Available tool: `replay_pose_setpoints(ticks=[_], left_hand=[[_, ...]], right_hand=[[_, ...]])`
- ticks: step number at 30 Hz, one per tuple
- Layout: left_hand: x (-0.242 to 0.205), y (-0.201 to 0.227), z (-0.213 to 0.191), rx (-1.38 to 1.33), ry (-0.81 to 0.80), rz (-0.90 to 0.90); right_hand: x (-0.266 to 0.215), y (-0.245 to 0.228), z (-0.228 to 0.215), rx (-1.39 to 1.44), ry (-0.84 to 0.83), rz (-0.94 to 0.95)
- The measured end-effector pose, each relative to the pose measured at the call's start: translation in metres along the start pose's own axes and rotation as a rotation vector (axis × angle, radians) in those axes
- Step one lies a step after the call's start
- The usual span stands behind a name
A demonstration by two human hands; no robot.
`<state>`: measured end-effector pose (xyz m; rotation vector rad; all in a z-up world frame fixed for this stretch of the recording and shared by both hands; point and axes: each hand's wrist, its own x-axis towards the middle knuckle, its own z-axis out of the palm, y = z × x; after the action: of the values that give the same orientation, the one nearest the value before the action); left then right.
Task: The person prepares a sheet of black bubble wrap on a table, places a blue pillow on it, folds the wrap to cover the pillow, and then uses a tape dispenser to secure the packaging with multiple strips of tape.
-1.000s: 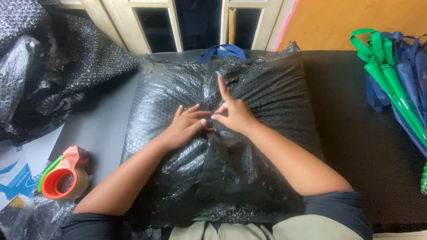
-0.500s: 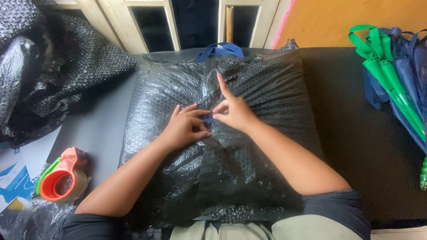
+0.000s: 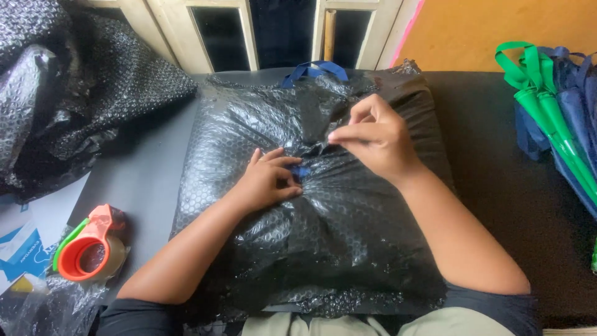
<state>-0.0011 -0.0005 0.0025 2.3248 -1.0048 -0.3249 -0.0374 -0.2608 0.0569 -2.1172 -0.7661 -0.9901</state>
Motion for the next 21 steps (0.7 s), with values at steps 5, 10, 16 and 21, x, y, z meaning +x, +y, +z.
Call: replay_pose_setpoints(ticks=[5,10,16,21], left_hand=[[0.001,-0.001,0.002,0.005,-0.001,0.004],[0.005,-0.009,0.004,0.005,-0.049,0.000],[0.002,-0.007,0.002,-0.005,-0.034,0.002],[0.001,-0.008,0.004,0.002,-0.018,0.018]], right_hand=[[0.025,-0.003,-0.012,-0.014,-0.015,-0.057],[0.079,-0.049,-0.046,0.134,-0.300,-0.101],[0.101,-0.054,-0.040,0.106,-0.745,0.414],[0.091,-0.035,-0.011,0.087,-0.982,0.558]])
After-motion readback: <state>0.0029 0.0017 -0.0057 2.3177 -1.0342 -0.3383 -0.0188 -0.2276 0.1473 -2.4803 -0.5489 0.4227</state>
